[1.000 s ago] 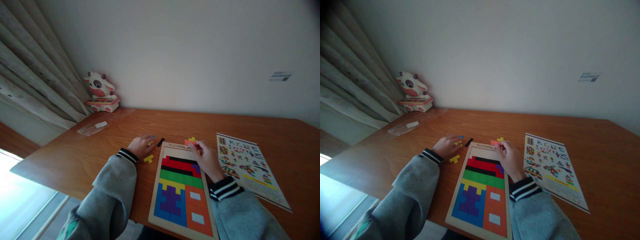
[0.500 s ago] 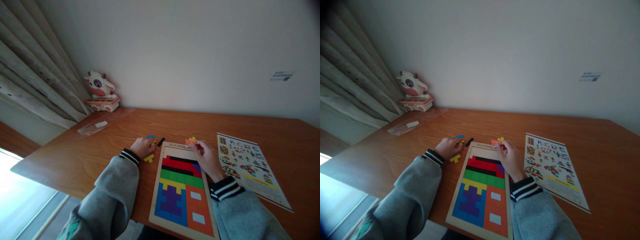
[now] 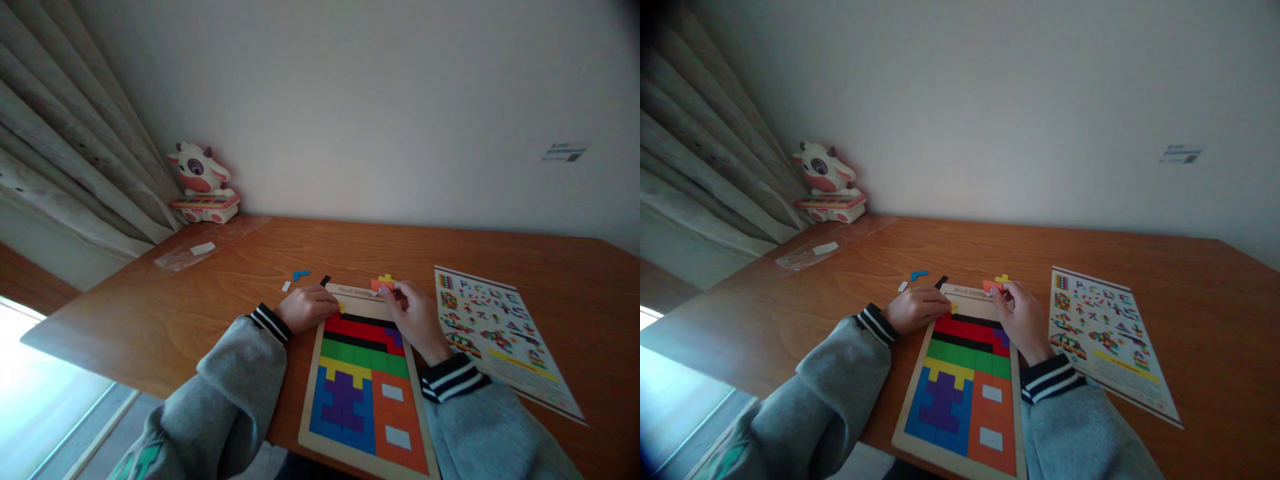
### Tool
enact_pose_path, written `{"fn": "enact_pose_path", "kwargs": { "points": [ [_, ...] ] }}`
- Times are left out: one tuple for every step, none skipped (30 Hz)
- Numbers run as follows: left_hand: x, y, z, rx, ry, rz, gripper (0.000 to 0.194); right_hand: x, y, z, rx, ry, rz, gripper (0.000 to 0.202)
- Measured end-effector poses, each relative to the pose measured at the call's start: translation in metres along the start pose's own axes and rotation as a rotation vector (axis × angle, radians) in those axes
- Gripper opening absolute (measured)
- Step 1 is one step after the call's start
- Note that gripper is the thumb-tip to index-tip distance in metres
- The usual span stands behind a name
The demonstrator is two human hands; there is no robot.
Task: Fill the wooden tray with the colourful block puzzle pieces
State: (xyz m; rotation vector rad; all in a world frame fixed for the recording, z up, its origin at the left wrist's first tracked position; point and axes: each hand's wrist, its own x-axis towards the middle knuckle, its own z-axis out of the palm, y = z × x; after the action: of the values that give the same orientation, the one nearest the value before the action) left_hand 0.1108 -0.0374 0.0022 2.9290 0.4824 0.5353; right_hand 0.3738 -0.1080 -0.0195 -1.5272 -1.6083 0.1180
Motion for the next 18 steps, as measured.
{"fn": "enact_pose_path", "kwargs": {
  "points": [
    [0.002, 0.002, 0.0, 0.015, -0.003, -0.012, 0.028, 0.0, -0.001, 0.0, -0.001, 0.0, -0.001, 0.029],
    [0.003, 0.003, 0.001, 0.035, 0.002, -0.025, 0.028, 0.0, -0.001, 0.0, -0.002, -0.001, -0.003, 0.029],
    [0.004, 0.004, 0.001, 0.056, 0.007, -0.038, 0.029, 0.0, -0.002, -0.001, -0.003, -0.002, -0.005, 0.029],
    [0.005, 0.005, 0.001, 0.074, 0.01, -0.047, 0.03, 0.0, -0.003, -0.001, -0.004, -0.003, -0.008, 0.029],
    [0.005, 0.006, 0.001, 0.089, 0.015, -0.051, 0.031, 0.0, -0.003, -0.001, -0.006, -0.004, -0.011, 0.03],
    [0.005, 0.006, 0.0, 0.097, 0.019, -0.049, 0.032, 0.0, -0.004, -0.001, -0.008, -0.003, -0.012, 0.03],
    [0.005, 0.006, -0.001, 0.098, 0.015, -0.039, 0.033, 0.0, -0.004, -0.001, -0.01, -0.004, -0.013, 0.03],
    [0.004, 0.007, -0.001, 0.092, 0.007, -0.026, 0.033, 0.0, -0.004, -0.001, -0.012, -0.003, -0.014, 0.03],
    [0.004, 0.007, -0.003, 0.08, -0.007, -0.014, 0.034, 0.0, -0.004, -0.001, -0.015, -0.003, -0.013, 0.03],
    [0.003, 0.008, -0.004, 0.068, -0.024, -0.004, 0.034, 0.0, -0.004, -0.001, -0.016, -0.002, -0.014, 0.03],
    [0.003, 0.008, -0.005, 0.061, -0.04, 0.0, 0.034, 0.0, -0.004, -0.001, -0.016, -0.001, -0.015, 0.03],
    [0.002, 0.008, -0.007, 0.061, -0.051, -0.001, 0.034, 0.0, -0.004, -0.001, -0.016, 0.0, -0.018, 0.03],
    [0.002, 0.008, -0.009, 0.071, -0.053, -0.008, 0.034, 0.0, -0.004, -0.001, -0.015, -0.002, -0.019, 0.03],
    [0.002, 0.008, -0.01, 0.087, -0.048, -0.018, 0.034, 0.0, -0.004, -0.002, -0.013, -0.006, -0.017, 0.03],
    [0.002, 0.007, -0.011, 0.105, -0.041, -0.028, 0.034, 0.0, -0.004, -0.002, -0.012, -0.011, -0.014, 0.029],
    [0.002, 0.007, -0.012, 0.119, -0.034, -0.035, 0.034, 0.0, -0.005, -0.002, -0.012, -0.017, -0.009, 0.029],
    [0.001, 0.006, -0.012, 0.128, -0.028, -0.035, 0.034, -0.001, -0.005, -0.002, -0.012, -0.022, -0.005, 0.029],
    [0.001, 0.005, -0.012, 0.131, -0.021, -0.029, 0.034, -0.001, -0.004, -0.002, -0.011, -0.026, -0.003, 0.028]
  ]
}}
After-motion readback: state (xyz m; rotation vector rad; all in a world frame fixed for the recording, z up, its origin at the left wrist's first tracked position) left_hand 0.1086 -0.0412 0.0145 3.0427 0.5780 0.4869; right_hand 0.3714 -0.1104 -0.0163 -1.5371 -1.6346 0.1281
